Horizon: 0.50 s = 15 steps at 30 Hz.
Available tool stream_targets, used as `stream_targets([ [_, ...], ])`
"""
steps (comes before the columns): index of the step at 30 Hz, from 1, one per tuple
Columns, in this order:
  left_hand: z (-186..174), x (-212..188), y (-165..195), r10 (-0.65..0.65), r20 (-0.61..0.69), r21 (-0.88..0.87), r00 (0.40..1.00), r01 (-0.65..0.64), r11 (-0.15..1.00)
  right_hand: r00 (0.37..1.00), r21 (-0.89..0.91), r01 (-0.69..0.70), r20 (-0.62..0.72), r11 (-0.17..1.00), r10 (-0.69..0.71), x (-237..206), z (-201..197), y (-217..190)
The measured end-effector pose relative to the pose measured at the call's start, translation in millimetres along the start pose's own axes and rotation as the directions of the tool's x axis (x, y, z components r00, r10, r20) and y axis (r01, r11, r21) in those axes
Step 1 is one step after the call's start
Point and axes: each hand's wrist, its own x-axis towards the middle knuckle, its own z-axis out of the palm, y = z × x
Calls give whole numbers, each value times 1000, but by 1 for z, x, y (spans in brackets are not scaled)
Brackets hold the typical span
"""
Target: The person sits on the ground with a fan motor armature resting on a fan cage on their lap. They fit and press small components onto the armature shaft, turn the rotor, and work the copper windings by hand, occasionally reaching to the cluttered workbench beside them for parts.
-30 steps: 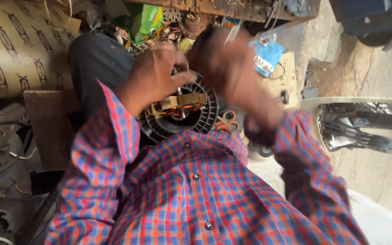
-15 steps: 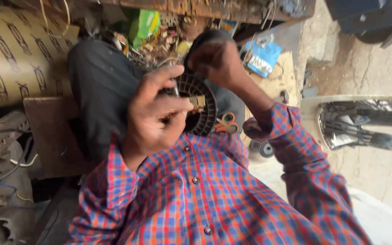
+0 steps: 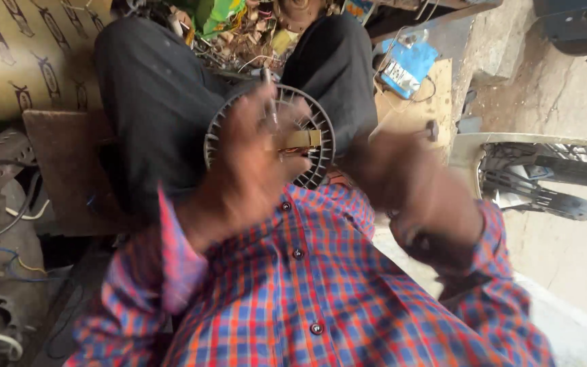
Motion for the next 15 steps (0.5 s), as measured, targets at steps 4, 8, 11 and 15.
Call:
stream_targets([
  [4, 12, -15, -7, 175, -7, 263, 984, -167, 950, 973, 114, -64, -215, 991, 87, 36, 33, 77],
  [8, 19, 27, -25, -464, -66, -629, 883, 324, 707, 880, 3, -54, -473, 999, 49, 39, 51, 122],
  [11, -3, 72, -44, -102, 136, -27, 985, 107, 994, 945, -458, 93, -239, 884, -223, 27, 49, 88],
  [15, -25, 68, -37, -359, 395, -273, 845, 481, 833, 965, -120, 186, 209, 975, -159, 4, 31, 3],
])
